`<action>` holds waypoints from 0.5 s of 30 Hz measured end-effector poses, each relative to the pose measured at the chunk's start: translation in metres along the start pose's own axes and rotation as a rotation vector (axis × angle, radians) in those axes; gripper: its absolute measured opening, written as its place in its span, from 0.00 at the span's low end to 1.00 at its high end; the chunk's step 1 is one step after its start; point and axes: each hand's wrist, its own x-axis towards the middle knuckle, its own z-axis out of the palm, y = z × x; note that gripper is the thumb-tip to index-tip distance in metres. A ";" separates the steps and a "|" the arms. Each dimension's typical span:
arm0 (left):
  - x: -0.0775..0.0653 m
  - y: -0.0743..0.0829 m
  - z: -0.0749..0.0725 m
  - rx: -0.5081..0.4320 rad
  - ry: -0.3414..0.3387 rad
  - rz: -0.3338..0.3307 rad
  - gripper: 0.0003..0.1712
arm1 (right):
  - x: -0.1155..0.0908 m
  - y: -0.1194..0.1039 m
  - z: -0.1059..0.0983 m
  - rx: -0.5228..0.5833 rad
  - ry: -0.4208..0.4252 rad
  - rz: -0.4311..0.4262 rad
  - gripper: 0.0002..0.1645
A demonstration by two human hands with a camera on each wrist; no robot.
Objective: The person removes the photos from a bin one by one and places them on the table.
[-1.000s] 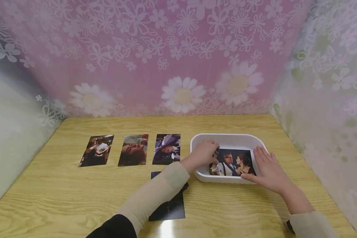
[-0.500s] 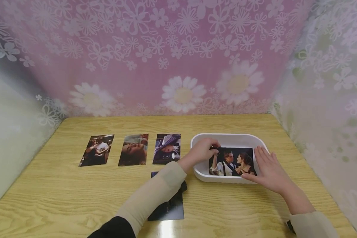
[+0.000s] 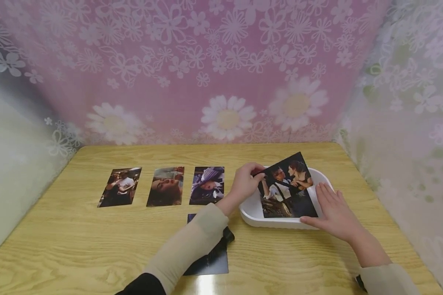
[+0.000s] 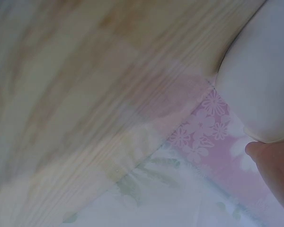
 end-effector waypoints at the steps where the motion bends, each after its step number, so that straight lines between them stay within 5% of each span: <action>1: -0.001 0.000 -0.002 -0.030 0.028 -0.010 0.07 | 0.000 0.000 0.000 -0.002 0.002 -0.001 0.58; 7: -0.003 0.007 -0.023 -0.203 0.106 -0.087 0.07 | 0.000 -0.001 -0.001 -0.010 0.012 -0.002 0.58; 15: -0.026 -0.001 -0.070 -0.568 0.025 -0.288 0.06 | 0.000 -0.002 0.000 -0.007 0.003 0.001 0.58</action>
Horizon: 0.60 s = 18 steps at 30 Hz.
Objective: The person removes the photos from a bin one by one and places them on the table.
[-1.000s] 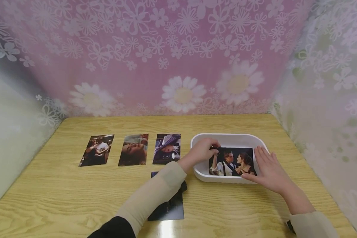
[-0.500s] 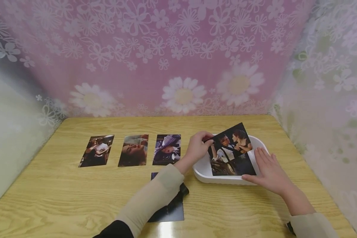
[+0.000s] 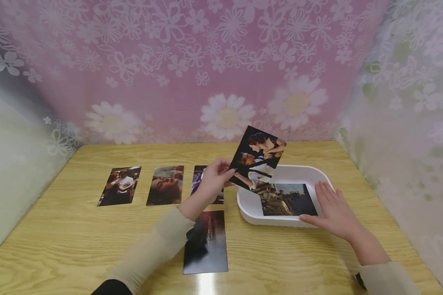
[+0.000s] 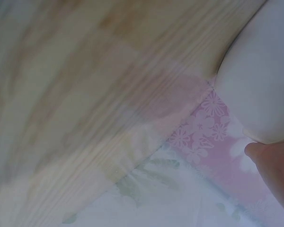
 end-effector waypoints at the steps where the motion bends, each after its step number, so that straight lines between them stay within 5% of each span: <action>1: -0.004 0.001 -0.008 -0.028 -0.006 -0.024 0.06 | 0.000 0.000 0.000 0.000 0.002 -0.001 0.58; 11: -0.059 0.002 -0.091 -0.081 0.020 -0.174 0.07 | 0.000 0.002 -0.001 -0.002 -0.004 0.001 0.59; 18: -0.105 -0.009 -0.137 0.010 0.025 -0.248 0.06 | 0.000 0.001 -0.001 0.009 -0.017 0.000 0.58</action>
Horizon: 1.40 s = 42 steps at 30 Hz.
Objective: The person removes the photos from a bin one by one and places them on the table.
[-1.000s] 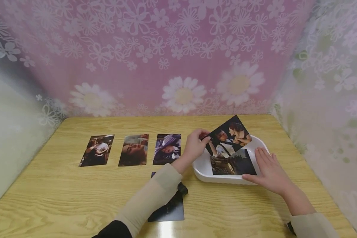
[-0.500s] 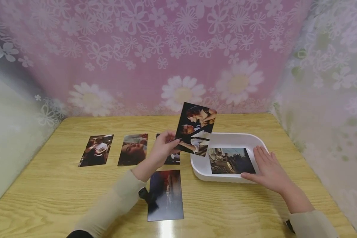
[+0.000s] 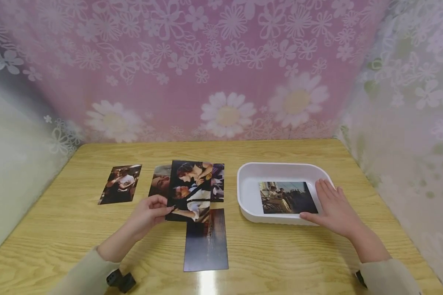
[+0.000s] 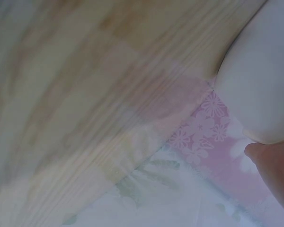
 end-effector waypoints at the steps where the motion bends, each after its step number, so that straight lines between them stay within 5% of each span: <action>1: -0.006 -0.002 -0.006 0.015 -0.005 -0.010 0.05 | 0.000 0.000 0.000 0.002 -0.002 -0.001 0.58; 8: -0.044 -0.014 -0.035 0.109 0.014 -0.107 0.04 | 0.000 -0.001 -0.001 0.004 -0.008 0.000 0.59; 16: -0.066 -0.025 -0.054 0.305 0.065 -0.158 0.05 | 0.000 -0.001 -0.001 -0.004 -0.004 0.000 0.59; 24: -0.068 -0.024 -0.061 0.775 0.019 -0.015 0.10 | -0.001 0.000 -0.001 0.004 -0.008 0.007 0.59; 31: -0.065 -0.026 -0.065 0.841 -0.073 -0.019 0.11 | 0.000 0.000 -0.001 0.007 -0.013 0.007 0.59; 42: -0.059 -0.027 -0.066 0.951 -0.083 -0.022 0.12 | 0.001 0.001 0.000 0.000 -0.015 0.006 0.59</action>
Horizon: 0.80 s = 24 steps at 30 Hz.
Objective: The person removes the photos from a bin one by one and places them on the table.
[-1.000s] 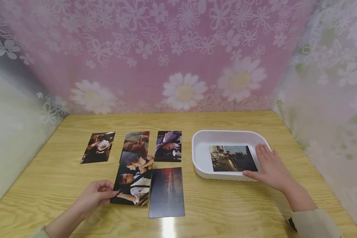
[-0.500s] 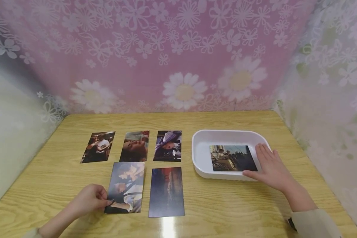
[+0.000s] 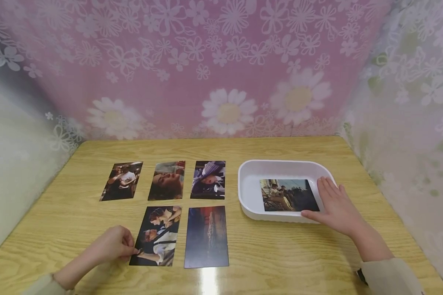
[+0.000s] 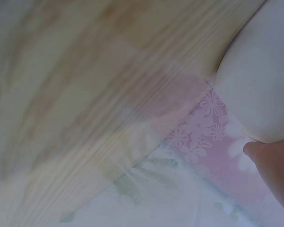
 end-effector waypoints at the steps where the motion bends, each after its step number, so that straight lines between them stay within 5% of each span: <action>1: 0.001 0.001 -0.001 0.029 0.007 -0.002 0.13 | 0.000 0.000 0.000 0.000 0.002 0.000 0.59; 7: 0.009 0.011 -0.007 0.098 0.040 0.009 0.13 | -0.001 0.000 0.000 0.000 0.006 -0.002 0.59; 11: 0.024 0.031 -0.009 -0.075 -0.044 0.134 0.08 | -0.001 0.001 -0.002 -0.006 0.013 -0.001 0.59; 16: 0.053 0.074 0.002 -0.193 -0.125 0.295 0.12 | -0.003 0.003 -0.002 -0.003 0.011 0.000 0.59; 24: 0.112 0.157 0.025 -0.259 0.041 0.476 0.16 | 0.001 0.003 0.001 -0.001 0.010 -0.007 0.59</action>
